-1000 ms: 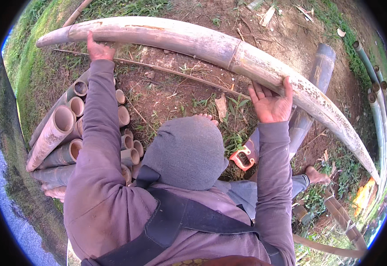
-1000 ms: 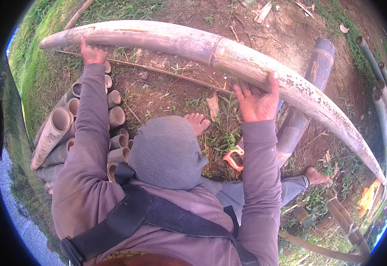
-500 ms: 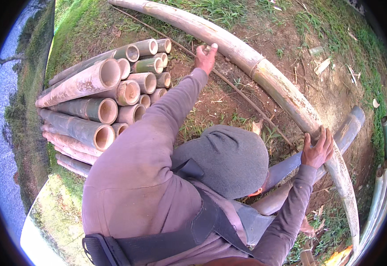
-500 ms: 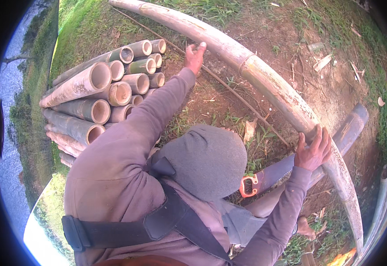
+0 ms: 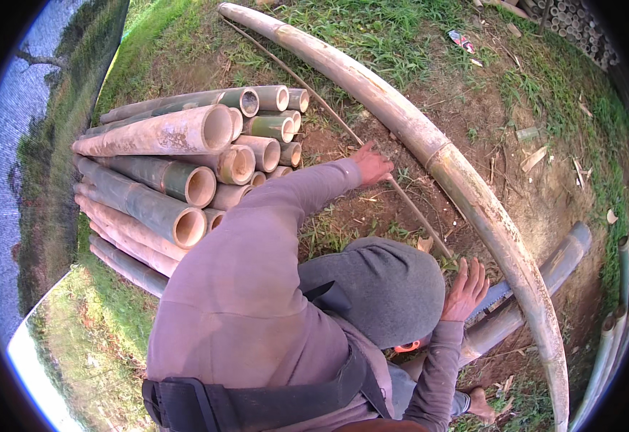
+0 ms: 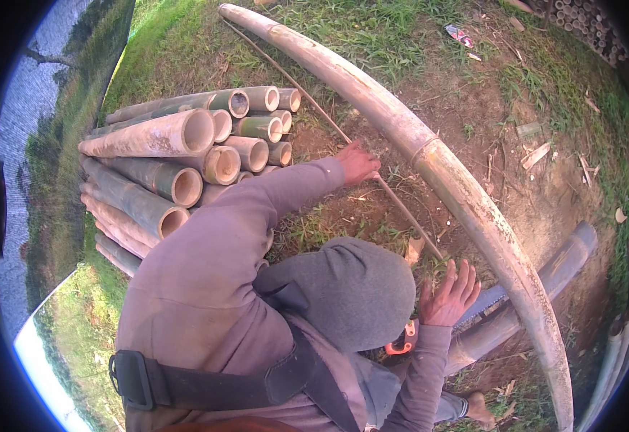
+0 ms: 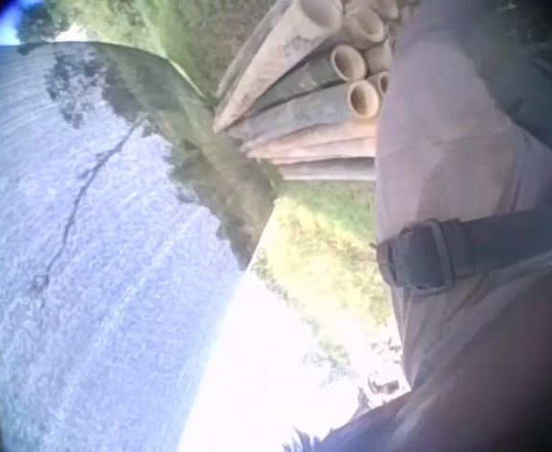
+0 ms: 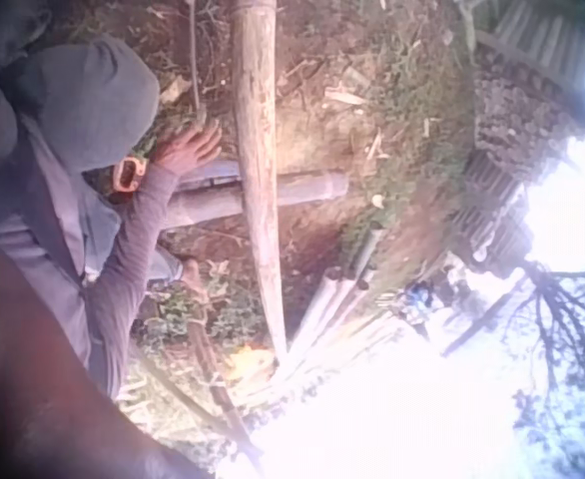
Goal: The person uses a hand saw to cut long bamboo poles into shorter sections. They position each pole on a makeshift sawhorse, saw through it, then move the cut piece aside and repeat the process with the remaining length.
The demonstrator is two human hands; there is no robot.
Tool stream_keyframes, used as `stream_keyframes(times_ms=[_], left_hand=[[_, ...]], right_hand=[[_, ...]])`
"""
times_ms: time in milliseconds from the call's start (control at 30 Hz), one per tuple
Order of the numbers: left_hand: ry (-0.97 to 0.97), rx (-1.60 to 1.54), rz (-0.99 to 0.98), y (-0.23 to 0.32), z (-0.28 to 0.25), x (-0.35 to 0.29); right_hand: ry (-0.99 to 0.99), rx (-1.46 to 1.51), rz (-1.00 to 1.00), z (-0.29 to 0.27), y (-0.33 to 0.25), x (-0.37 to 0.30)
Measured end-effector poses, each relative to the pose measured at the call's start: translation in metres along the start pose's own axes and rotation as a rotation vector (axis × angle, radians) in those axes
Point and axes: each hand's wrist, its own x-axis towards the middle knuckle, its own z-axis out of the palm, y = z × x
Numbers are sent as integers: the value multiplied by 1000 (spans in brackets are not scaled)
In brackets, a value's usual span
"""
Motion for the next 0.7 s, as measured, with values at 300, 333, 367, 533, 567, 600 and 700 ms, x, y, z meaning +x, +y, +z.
stream_keyframes(times_ms=[300, 333, 367, 533, 567, 600, 700], left_hand=[[-56, 108, 155, -5, -78, 36], [-76, 38, 66, -4, -89, 33], [-120, 44, 47, -7, -94, 28], [-189, 17, 107, 2, -114, -11], [-170, -4, 144, 2, -119, -15], [-122, -1, 165, -3, -120, -20], [-68, 87, 203, -12, -144, -28]], right_hand=[[-214, 37, 199, 53, 9, -23], [-102, 76, 153, 44, 10, -19], [32, 126, 90, 38, 9, -9], [115, 33, 135, 6, -2, 6], [73, 26, 151, 9, 5, 3], [33, 25, 159, 13, 10, -1], [8, 20, 148, 12, 20, -6]])
